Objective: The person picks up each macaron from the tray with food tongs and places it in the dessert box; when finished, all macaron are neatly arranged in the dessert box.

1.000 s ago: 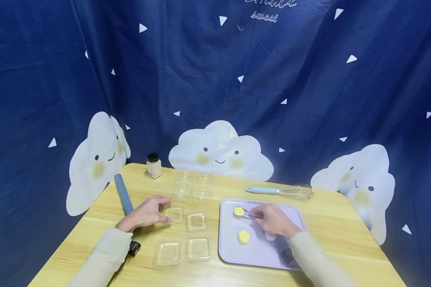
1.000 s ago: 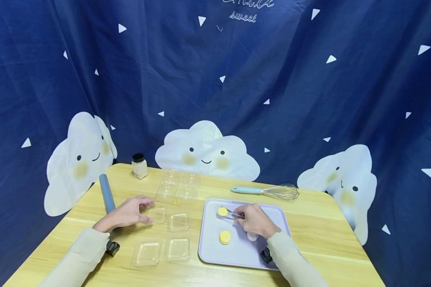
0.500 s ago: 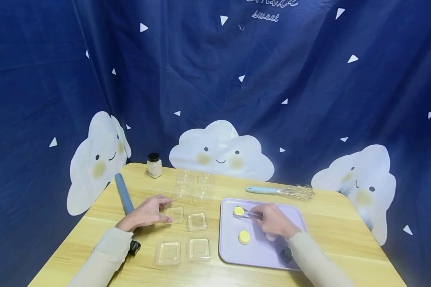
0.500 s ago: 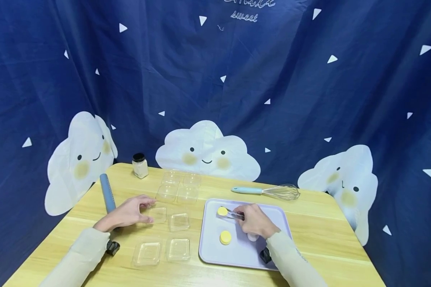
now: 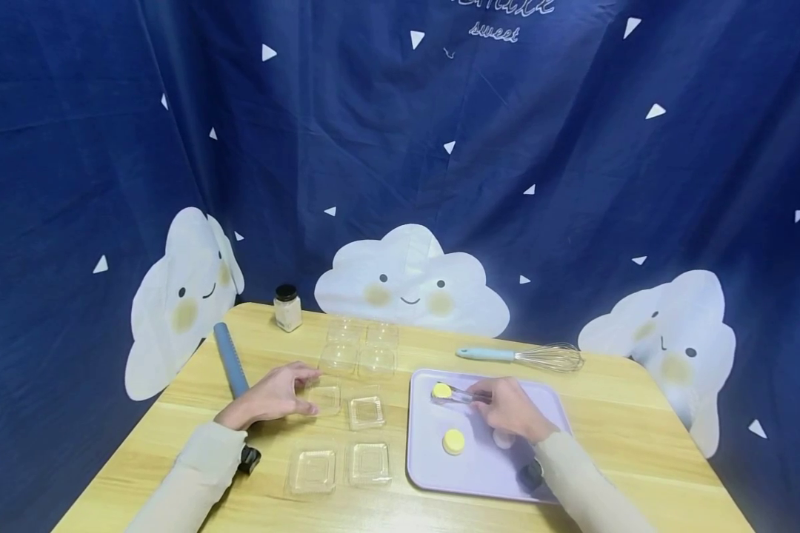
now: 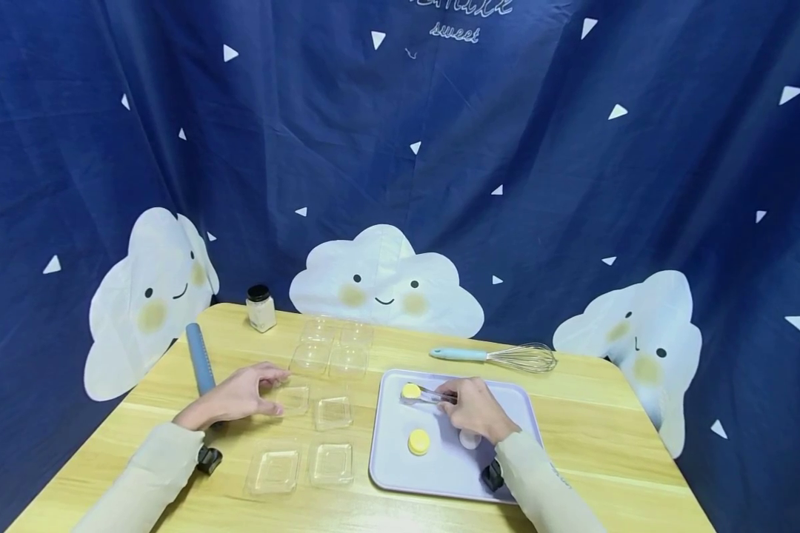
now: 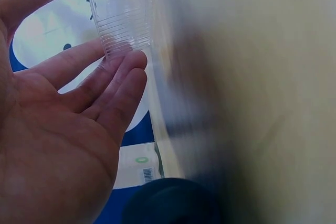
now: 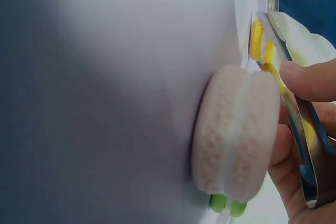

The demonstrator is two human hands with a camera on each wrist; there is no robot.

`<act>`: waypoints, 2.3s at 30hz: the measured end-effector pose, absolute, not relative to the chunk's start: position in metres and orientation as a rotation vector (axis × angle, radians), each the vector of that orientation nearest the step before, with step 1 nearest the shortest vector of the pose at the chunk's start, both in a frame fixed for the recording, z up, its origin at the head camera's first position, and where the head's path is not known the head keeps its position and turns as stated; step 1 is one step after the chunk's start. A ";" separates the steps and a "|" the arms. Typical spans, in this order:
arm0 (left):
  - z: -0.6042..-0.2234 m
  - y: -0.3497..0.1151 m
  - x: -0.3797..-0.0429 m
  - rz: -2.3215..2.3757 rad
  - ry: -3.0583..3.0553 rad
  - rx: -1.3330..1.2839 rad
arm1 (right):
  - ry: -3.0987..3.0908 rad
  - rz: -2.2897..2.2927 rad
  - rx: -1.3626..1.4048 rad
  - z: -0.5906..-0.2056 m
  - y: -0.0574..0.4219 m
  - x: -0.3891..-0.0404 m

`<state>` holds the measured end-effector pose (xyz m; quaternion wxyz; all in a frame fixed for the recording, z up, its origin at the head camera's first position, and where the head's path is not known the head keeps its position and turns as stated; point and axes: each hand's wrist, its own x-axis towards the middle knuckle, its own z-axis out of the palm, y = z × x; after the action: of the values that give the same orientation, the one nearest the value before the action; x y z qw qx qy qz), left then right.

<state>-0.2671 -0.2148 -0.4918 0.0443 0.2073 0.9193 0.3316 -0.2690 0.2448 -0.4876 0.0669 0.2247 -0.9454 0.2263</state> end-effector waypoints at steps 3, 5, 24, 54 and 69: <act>-0.491 -0.215 -0.268 1.018 2.806 0.631 | -2.823 0.702 0.676 -0.489 0.245 -0.271; -0.491 -0.215 -0.268 1.023 2.802 0.631 | -2.793 0.701 0.693 -0.489 0.245 -0.272; -0.491 -0.216 -0.268 1.034 2.792 0.630 | -2.732 0.963 0.453 -0.460 0.239 -0.276; -0.492 -0.215 -0.267 1.079 2.759 0.572 | -2.480 1.196 0.417 -0.395 0.182 -0.298; -0.491 -0.214 -0.265 1.050 2.782 0.635 | -2.403 1.279 0.545 -0.392 0.125 -0.306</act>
<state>-0.2651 -0.2138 -0.4905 0.0507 0.2084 0.9138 0.3448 -0.3060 0.1247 -0.3921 0.1818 0.1930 -0.8511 0.4532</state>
